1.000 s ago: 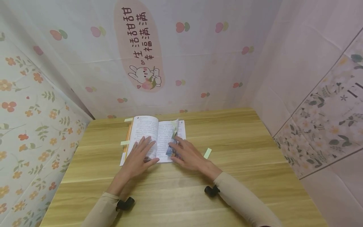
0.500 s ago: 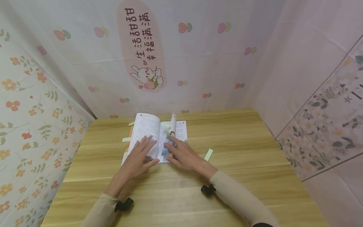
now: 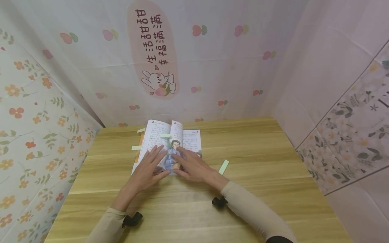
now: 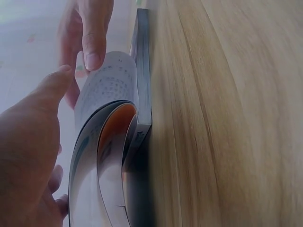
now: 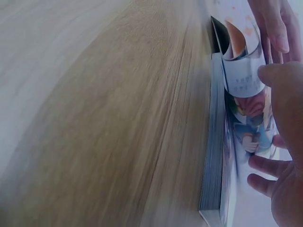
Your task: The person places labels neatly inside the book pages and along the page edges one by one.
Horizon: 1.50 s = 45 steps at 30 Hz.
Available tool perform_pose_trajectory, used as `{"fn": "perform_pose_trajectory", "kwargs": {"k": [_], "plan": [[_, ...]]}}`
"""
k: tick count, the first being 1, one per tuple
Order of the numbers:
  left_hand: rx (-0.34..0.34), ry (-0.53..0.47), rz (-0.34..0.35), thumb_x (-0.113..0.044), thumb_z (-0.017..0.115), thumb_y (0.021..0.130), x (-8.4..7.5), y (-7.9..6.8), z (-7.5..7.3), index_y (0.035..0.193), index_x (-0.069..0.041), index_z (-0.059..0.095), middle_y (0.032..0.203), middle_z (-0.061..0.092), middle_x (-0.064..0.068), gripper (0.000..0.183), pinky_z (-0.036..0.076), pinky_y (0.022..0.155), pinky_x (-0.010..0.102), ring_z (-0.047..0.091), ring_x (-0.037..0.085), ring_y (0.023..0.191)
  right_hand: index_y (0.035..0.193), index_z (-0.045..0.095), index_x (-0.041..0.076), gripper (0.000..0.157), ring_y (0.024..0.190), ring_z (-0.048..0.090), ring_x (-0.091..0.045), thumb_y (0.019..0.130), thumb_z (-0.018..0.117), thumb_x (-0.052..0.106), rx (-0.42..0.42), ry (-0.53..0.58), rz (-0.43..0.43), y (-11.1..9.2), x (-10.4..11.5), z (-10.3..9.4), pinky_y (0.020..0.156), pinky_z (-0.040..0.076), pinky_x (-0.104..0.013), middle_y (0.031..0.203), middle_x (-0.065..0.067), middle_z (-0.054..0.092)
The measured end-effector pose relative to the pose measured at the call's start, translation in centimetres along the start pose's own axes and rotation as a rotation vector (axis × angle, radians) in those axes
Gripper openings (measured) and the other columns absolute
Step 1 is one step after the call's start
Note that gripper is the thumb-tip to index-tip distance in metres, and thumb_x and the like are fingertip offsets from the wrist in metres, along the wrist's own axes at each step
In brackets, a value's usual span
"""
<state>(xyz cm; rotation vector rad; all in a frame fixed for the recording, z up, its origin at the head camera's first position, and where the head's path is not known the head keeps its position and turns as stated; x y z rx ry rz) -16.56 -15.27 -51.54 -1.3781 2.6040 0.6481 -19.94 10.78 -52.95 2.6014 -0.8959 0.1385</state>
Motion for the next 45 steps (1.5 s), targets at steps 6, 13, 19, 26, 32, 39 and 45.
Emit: {"fn": "perform_pose_trajectory", "kwargs": {"k": [6, 13, 19, 26, 32, 39, 45], "plan": [[0.01, -0.002, -0.008, -0.053, 0.08, 0.103, 0.0, -0.1, 0.0, 0.17, -0.011, 0.05, 0.184, 0.039, 0.016, 0.085, 0.031, 0.137, 0.073, 0.033, 0.047, 0.172, 0.165, 0.056, 0.016, 0.066, 0.15, 0.064, -0.04, 0.109, 0.073, 0.047, -0.003, 0.004, -0.008, 0.3, 0.2, 0.4, 0.123, 0.056, -0.06, 0.171, -0.023, 0.051], [0.033, 0.011, -0.023, -0.054, 0.078, 0.104, 0.2, -0.2, 0.1, 0.168, -0.011, 0.054, 0.183, 0.04, 0.018, 0.081, 0.029, 0.138, 0.073, 0.033, 0.047, 0.172, 0.168, 0.052, 0.018, 0.065, 0.154, 0.06, -0.043, 0.112, 0.068, 0.046, 0.051, 0.045, 0.011, 0.6, 0.4, 0.6, 0.126, 0.053, -0.063, 0.176, -0.023, 0.046], [0.056, 0.052, -0.032, -0.054, 0.078, 0.103, 0.3, -0.5, 0.1, 0.165, -0.01, 0.057, 0.181, 0.042, 0.02, 0.079, 0.028, 0.138, 0.074, 0.033, 0.047, 0.172, 0.17, 0.05, 0.017, 0.066, 0.13, 0.073, -0.034, 0.113, 0.067, 0.046, 0.094, 0.064, 0.007, 0.7, 0.7, 0.8, 0.117, 0.06, -0.057, 0.176, -0.023, 0.045], [0.053, 0.122, -0.046, -0.059, 0.076, 0.103, 0.4, -0.6, 0.1, 0.163, -0.012, 0.059, 0.179, 0.046, 0.019, 0.078, 0.029, 0.137, 0.076, 0.037, 0.047, 0.17, 0.172, 0.048, 0.017, 0.066, 0.114, 0.075, -0.023, 0.114, 0.064, 0.047, 0.126, 0.046, 0.008, 0.7, 0.9, 1.2, 0.115, 0.062, -0.051, 0.176, -0.02, 0.046], [0.059, 0.185, -0.074, -0.063, 0.074, 0.103, 0.6, -0.5, -0.3, 0.162, -0.013, 0.06, 0.178, 0.049, 0.019, 0.079, 0.032, 0.136, 0.075, 0.04, 0.047, 0.169, 0.172, 0.047, 0.017, 0.066, 0.137, 0.071, -0.034, 0.115, 0.063, 0.046, 0.157, 0.069, 0.018, 0.9, 1.1, 1.2, 0.119, 0.06, -0.051, 0.177, -0.02, 0.045], [0.076, 0.178, -0.097, -0.063, 0.077, 0.101, 0.7, -0.5, -0.4, 0.162, -0.012, 0.06, 0.178, 0.048, 0.02, 0.082, 0.031, 0.137, 0.075, 0.04, 0.047, 0.169, 0.173, 0.046, 0.021, 0.065, 0.152, 0.063, -0.037, 0.116, 0.061, 0.049, 0.205, 0.093, 0.048, 1.0, 1.4, 1.3, 0.127, 0.054, -0.053, 0.181, -0.016, 0.041], [0.074, 0.158, -0.09, -0.061, 0.079, 0.1, 1.0, -0.7, 0.1, 0.162, -0.012, 0.061, 0.177, 0.049, 0.019, 0.081, 0.032, 0.135, 0.077, 0.042, 0.048, 0.168, 0.171, 0.048, 0.02, 0.062, 0.158, 0.057, -0.035, 0.116, 0.06, 0.046, 0.212, 0.068, 0.035, 1.0, 1.6, 1.3, 0.131, 0.05, -0.054, 0.18, -0.015, 0.045]]}}
Point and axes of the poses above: each hand's wrist, its own y-axis towards the middle knuckle, its own z-axis out of the palm, x = y × z, the point moved 1 cm from there along y, towards the middle knuckle
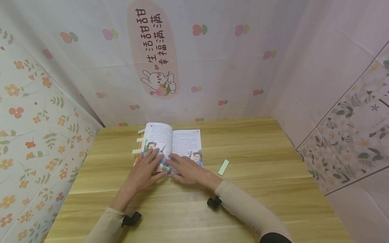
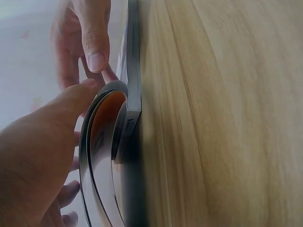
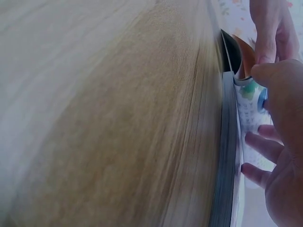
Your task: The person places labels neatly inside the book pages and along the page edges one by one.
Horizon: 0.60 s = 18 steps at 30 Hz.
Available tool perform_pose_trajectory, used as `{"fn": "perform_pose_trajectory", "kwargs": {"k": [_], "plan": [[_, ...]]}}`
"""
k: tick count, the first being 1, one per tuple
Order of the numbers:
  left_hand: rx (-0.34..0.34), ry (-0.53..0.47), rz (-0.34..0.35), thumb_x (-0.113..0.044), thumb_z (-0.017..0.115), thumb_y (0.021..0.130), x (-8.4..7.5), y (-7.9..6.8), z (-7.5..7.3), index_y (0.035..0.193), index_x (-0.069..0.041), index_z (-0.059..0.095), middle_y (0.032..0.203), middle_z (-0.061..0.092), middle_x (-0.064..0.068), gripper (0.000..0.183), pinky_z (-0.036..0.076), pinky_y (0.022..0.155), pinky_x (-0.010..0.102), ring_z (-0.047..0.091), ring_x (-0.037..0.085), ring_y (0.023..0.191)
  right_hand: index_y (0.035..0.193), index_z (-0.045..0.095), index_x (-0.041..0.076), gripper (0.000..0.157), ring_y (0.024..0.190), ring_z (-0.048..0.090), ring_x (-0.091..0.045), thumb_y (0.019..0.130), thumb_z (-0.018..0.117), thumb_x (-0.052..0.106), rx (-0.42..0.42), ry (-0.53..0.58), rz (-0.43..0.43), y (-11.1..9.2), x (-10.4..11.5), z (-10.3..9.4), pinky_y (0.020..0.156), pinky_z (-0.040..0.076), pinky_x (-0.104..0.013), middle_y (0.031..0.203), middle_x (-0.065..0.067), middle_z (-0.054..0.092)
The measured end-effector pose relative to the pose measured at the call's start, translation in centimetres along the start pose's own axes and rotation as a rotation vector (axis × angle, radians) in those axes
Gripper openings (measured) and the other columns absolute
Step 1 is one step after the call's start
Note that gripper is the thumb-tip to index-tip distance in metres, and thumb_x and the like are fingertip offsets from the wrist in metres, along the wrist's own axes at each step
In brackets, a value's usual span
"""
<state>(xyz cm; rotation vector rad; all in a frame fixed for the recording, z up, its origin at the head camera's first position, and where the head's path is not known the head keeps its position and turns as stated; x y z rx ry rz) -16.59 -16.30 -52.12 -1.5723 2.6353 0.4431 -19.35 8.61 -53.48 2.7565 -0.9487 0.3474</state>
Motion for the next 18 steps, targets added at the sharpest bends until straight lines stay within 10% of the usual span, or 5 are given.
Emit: {"fn": "perform_pose_trajectory", "kwargs": {"k": [18], "plan": [[0.063, -0.031, 0.009, -0.058, 0.079, 0.102, -0.2, 0.9, 1.3, 0.166, -0.016, 0.058, 0.182, 0.042, 0.016, 0.078, 0.03, 0.136, 0.076, 0.037, 0.047, 0.17, 0.17, 0.05, 0.008, 0.062, 0.166, 0.047, -0.036, 0.117, 0.058, 0.039, 0.024, -0.03, -0.062, -0.2, -0.1, -0.2, 0.137, 0.043, -0.051, 0.18, -0.018, 0.044]]}}
Point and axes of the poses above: each hand's wrist, its own y-axis towards the middle knuckle, its own z-axis out of the palm, x = y × z, the point moved 1 cm from there along y, towards the middle knuckle
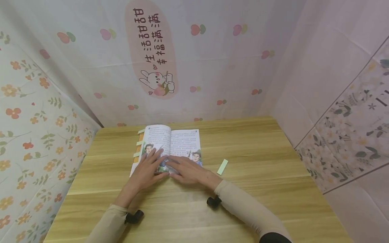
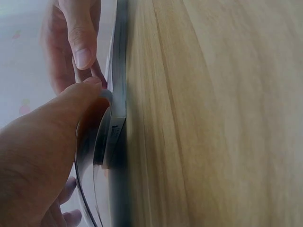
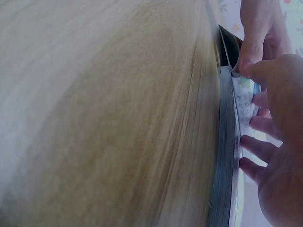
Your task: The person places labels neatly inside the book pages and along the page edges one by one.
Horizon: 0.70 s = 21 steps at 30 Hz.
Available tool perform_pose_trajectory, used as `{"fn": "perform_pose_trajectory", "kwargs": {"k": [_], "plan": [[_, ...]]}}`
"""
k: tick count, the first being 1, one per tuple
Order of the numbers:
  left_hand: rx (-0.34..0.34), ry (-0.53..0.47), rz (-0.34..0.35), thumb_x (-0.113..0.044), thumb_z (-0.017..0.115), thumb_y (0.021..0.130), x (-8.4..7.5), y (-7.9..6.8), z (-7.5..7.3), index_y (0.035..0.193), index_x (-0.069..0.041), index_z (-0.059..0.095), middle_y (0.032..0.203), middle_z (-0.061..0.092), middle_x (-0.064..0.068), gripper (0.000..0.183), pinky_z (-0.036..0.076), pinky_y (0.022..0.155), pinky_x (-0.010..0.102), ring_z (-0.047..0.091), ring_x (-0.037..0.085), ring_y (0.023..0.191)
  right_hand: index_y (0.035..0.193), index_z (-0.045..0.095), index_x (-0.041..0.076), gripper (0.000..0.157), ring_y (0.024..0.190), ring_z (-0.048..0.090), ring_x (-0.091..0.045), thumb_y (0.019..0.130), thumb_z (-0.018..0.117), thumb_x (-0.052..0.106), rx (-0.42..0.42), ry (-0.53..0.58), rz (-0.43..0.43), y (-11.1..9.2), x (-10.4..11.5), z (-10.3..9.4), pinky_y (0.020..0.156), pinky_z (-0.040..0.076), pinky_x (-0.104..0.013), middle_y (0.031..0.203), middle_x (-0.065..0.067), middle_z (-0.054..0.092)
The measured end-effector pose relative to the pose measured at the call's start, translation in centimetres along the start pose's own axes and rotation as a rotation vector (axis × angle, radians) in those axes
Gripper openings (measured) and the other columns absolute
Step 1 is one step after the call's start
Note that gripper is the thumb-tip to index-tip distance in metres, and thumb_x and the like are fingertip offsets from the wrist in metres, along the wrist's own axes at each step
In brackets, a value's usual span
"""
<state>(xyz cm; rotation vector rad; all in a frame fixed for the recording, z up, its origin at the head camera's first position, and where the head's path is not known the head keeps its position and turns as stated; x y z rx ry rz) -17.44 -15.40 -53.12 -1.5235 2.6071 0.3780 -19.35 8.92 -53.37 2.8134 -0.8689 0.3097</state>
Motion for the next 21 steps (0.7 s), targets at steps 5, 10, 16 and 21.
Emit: {"fn": "perform_pose_trajectory", "kwargs": {"k": [5, 10, 16, 21], "plan": [[0.024, -0.015, -0.023, -0.059, 0.078, 0.102, -0.1, 0.2, 0.2, 0.169, -0.013, 0.054, 0.184, 0.038, 0.015, 0.084, 0.03, 0.137, 0.075, 0.034, 0.046, 0.172, 0.17, 0.05, 0.009, 0.062, 0.168, 0.045, -0.034, 0.118, 0.056, 0.041, 0.02, -0.009, 0.013, -0.1, -0.1, -0.1, 0.139, 0.041, -0.05, 0.181, -0.016, 0.044], [0.042, -0.052, -0.043, -0.06, 0.077, 0.103, -0.1, 0.4, 0.2, 0.17, -0.013, 0.051, 0.185, 0.036, 0.015, 0.086, 0.029, 0.138, 0.075, 0.032, 0.046, 0.173, 0.169, 0.053, 0.011, 0.06, 0.168, 0.045, -0.033, 0.118, 0.056, 0.042, 0.024, -0.011, 0.022, -0.2, -0.2, -0.1, 0.138, 0.04, -0.051, 0.179, -0.015, 0.048], [0.059, -0.084, -0.056, -0.057, 0.076, 0.104, 0.1, 0.3, 0.3, 0.172, -0.014, 0.049, 0.186, 0.034, 0.016, 0.084, 0.028, 0.138, 0.075, 0.031, 0.049, 0.173, 0.163, 0.058, 0.011, 0.055, 0.164, 0.05, -0.034, 0.117, 0.06, 0.04, -0.007, -0.03, 0.006, -0.5, -0.4, -0.2, 0.137, 0.042, -0.052, 0.173, -0.015, 0.056], [0.081, -0.089, -0.065, -0.055, 0.072, 0.106, 0.3, 0.2, 0.3, 0.174, -0.016, 0.046, 0.188, 0.03, 0.015, 0.082, 0.027, 0.139, 0.075, 0.028, 0.049, 0.174, 0.162, 0.06, 0.011, 0.055, 0.164, 0.05, -0.038, 0.115, 0.062, 0.041, -0.003, -0.001, 0.024, -1.3, -0.4, -0.8, 0.138, 0.04, -0.056, 0.173, -0.016, 0.055]]}}
Point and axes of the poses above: each hand's wrist, its own y-axis towards the middle knuckle, its own z-axis out of the palm, x = y × z, the point moved 1 cm from there along y, towards the middle knuckle
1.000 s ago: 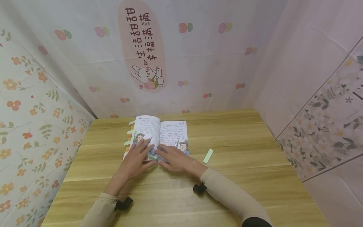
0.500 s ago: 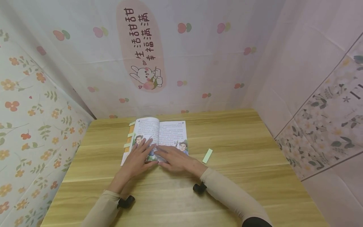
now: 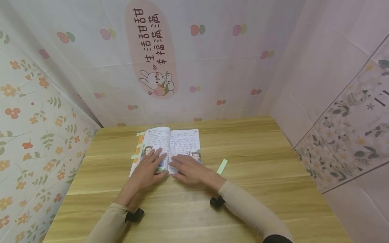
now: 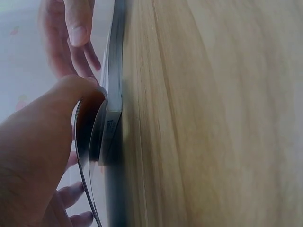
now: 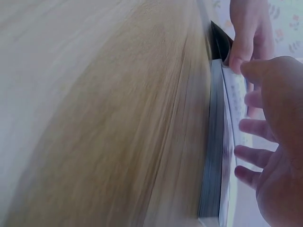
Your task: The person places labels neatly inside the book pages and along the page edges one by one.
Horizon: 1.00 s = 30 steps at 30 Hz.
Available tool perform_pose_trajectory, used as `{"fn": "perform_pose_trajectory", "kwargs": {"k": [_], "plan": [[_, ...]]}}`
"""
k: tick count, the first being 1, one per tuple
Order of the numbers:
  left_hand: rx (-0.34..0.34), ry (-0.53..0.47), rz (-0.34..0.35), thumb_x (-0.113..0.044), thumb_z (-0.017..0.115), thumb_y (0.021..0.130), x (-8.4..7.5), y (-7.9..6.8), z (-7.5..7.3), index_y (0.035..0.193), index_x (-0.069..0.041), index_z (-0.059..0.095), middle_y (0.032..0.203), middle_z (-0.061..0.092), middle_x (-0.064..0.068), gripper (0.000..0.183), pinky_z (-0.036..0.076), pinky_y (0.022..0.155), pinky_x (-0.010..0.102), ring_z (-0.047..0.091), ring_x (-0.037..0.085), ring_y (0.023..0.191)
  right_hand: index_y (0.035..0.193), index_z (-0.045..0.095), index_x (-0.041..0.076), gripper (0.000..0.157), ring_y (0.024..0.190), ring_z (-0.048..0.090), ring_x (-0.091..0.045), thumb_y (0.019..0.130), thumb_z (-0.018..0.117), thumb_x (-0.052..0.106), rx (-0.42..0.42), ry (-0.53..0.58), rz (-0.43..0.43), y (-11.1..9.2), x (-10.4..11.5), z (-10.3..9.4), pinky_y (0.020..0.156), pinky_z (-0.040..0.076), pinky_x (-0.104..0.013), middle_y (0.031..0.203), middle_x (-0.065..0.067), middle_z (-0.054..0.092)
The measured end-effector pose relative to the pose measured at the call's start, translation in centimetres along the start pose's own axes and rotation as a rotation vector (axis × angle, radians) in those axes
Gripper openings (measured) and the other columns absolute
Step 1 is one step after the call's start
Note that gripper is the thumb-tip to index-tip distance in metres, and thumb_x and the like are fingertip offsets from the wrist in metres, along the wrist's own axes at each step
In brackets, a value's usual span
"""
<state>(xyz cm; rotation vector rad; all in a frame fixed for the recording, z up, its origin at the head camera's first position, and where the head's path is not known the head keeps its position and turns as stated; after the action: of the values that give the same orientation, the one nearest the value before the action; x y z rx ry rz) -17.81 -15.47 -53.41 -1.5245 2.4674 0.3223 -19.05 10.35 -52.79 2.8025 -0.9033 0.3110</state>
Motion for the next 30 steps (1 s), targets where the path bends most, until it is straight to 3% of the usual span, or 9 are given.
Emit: {"fn": "perform_pose_trajectory", "kwargs": {"k": [10, 14, 21, 30], "plan": [[0.021, 0.004, -0.024, -0.051, 0.064, 0.107, 0.0, 0.1, -0.2, 0.174, -0.022, 0.046, 0.189, 0.027, 0.014, 0.075, 0.025, 0.139, 0.075, 0.025, 0.05, 0.174, 0.16, 0.062, 0.011, 0.055, 0.164, 0.049, -0.042, 0.114, 0.064, 0.041, -0.025, -0.01, 0.048, -2.6, -1.8, -0.3, 0.138, 0.038, -0.061, 0.171, -0.016, 0.057], [0.017, 0.026, -0.017, -0.05, 0.064, 0.107, 0.0, 0.2, -0.1, 0.173, -0.022, 0.048, 0.188, 0.028, 0.016, 0.073, 0.027, 0.138, 0.077, 0.028, 0.052, 0.173, 0.157, 0.064, 0.009, 0.054, 0.16, 0.053, -0.04, 0.112, 0.068, 0.038, -0.062, -0.045, 0.052, -3.9, -2.6, -0.8, 0.135, 0.043, -0.059, 0.167, -0.018, 0.06], [0.006, 0.03, -0.046, -0.064, 0.063, 0.108, 0.0, 0.3, 0.1, 0.175, -0.024, 0.045, 0.189, 0.027, 0.015, 0.08, 0.026, 0.139, 0.075, 0.025, 0.051, 0.174, 0.155, 0.065, 0.004, 0.054, 0.156, 0.057, -0.044, 0.11, 0.073, 0.033, -0.144, -0.021, 0.098, -6.5, -3.4, -2.0, 0.129, 0.049, -0.064, 0.165, -0.022, 0.061], [-0.01, 0.047, -0.039, -0.063, 0.066, 0.107, -0.5, 0.5, 0.1, 0.176, -0.016, 0.042, 0.188, 0.028, 0.015, 0.086, 0.025, 0.14, 0.073, 0.026, 0.047, 0.175, 0.157, 0.063, 0.002, 0.059, 0.156, 0.055, -0.05, 0.108, 0.075, 0.032, -0.162, -0.032, 0.153, -9.6, -4.8, -1.9, 0.131, 0.043, -0.07, 0.167, -0.026, 0.058]]}}
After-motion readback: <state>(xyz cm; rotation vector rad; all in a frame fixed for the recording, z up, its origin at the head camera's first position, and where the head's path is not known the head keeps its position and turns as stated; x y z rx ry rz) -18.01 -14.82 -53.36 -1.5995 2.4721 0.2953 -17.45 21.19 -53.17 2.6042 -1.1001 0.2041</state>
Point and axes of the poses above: each hand's wrist, its own y-axis towards the middle knuckle, its own z-axis out of the palm, x = y × z, the point moved 1 cm from there along y, towards the middle knuckle
